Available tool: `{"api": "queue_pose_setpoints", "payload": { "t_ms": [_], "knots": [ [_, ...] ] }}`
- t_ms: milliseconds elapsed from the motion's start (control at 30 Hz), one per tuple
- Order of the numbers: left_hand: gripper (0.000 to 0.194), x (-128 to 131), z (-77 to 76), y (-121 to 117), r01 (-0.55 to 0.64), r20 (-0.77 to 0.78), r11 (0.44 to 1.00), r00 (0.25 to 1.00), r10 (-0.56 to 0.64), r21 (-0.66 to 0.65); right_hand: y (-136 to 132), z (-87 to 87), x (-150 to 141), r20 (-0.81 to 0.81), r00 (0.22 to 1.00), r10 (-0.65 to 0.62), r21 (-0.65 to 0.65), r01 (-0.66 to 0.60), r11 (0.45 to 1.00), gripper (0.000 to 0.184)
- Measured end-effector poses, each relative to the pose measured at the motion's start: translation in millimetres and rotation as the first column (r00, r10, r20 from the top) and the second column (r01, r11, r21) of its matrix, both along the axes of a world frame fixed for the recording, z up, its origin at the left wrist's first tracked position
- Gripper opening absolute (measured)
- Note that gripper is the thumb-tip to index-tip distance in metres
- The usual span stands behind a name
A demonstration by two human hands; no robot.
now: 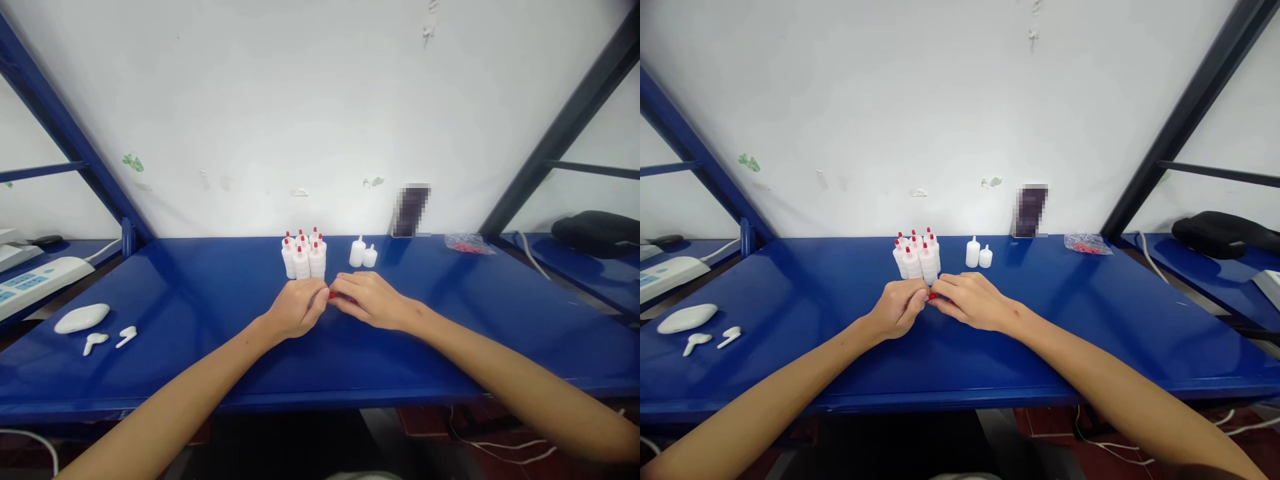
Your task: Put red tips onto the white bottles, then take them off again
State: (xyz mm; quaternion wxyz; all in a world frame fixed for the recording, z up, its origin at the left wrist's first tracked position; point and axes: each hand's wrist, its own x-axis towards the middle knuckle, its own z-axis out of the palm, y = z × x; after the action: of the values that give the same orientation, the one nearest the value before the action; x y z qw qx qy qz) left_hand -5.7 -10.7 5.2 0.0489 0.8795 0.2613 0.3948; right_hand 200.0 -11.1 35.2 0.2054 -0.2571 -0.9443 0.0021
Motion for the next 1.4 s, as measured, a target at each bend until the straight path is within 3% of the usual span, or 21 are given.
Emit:
{"api": "queue_pose_setpoints", "payload": {
  "t_ms": [100,200,300,400,467,567,733,933,1167,1400],
  "knots": [
    [0.04,4.9,1.1,0.4,0.019,0.014,0.997,1.0,-0.018,-0.072,-0.1,1.8,1.6,0.009,1.0,-0.003,0.061,0.002,0.998,0.028],
    [0.04,10.0,2.8,0.2,0.052,-0.058,0.998,0.997,-0.055,-0.046,-4.2,1.3,5.1,0.023,0.998,0.054,0.048,-0.055,0.997,0.028],
    [0.034,11.1,4.4,-1.2,0.08,-0.181,0.991,0.982,-0.06,0.104,-8.3,-2.4,14.3,-0.065,0.99,0.121,-0.182,-0.131,0.974,0.032],
    [0.029,7.9,6.5,-3.6,0.045,-0.237,0.983,0.971,-0.002,0.176,-3.4,-6.7,33.4,-0.291,0.955,-0.063,-0.379,-0.054,0.924,0.041],
    [0.03,5.9,7.9,-5.1,0.0,-0.23,0.991,0.973,0.031,0.132,5.6,-9.7,47.9,-0.301,0.947,-0.114,-0.428,-0.028,0.903,0.04],
    [0.033,5.0,7.5,-5.2,-0.007,-0.245,0.999,0.969,0.018,0.046,19.5,-15.6,62.6,-0.192,0.973,-0.131,-0.408,0.042,0.912,0.028],
    [0.032,1.5,0.6,2.2,0.051,-0.327,0.998,0.944,-0.035,0.039,23.3,-23.3,64.0,-0.023,0.985,-0.17,-0.396,0.147,0.906,0.011],
    [0.032,-5.3,2.2,6.5,0.029,-0.338,0.999,0.94,-0.041,-0.041,13.6,-20.8,61.3,0.079,0.985,-0.152,-0.373,0.171,0.912,0.014],
    [0.029,-6.2,-1.4,4.1,0.08,-0.184,0.994,0.981,-0.065,0.078,11.7,-20.8,61.5,0.146,0.979,-0.14,-0.305,0.179,0.935,0.021],
    [0.026,-6.2,-4.4,5.6,0.085,-0.18,0.995,0.981,-0.076,0.044,9.0,-16.6,61.9,0.178,0.976,-0.128,-0.339,0.183,0.923,0.017]
  ]
}}
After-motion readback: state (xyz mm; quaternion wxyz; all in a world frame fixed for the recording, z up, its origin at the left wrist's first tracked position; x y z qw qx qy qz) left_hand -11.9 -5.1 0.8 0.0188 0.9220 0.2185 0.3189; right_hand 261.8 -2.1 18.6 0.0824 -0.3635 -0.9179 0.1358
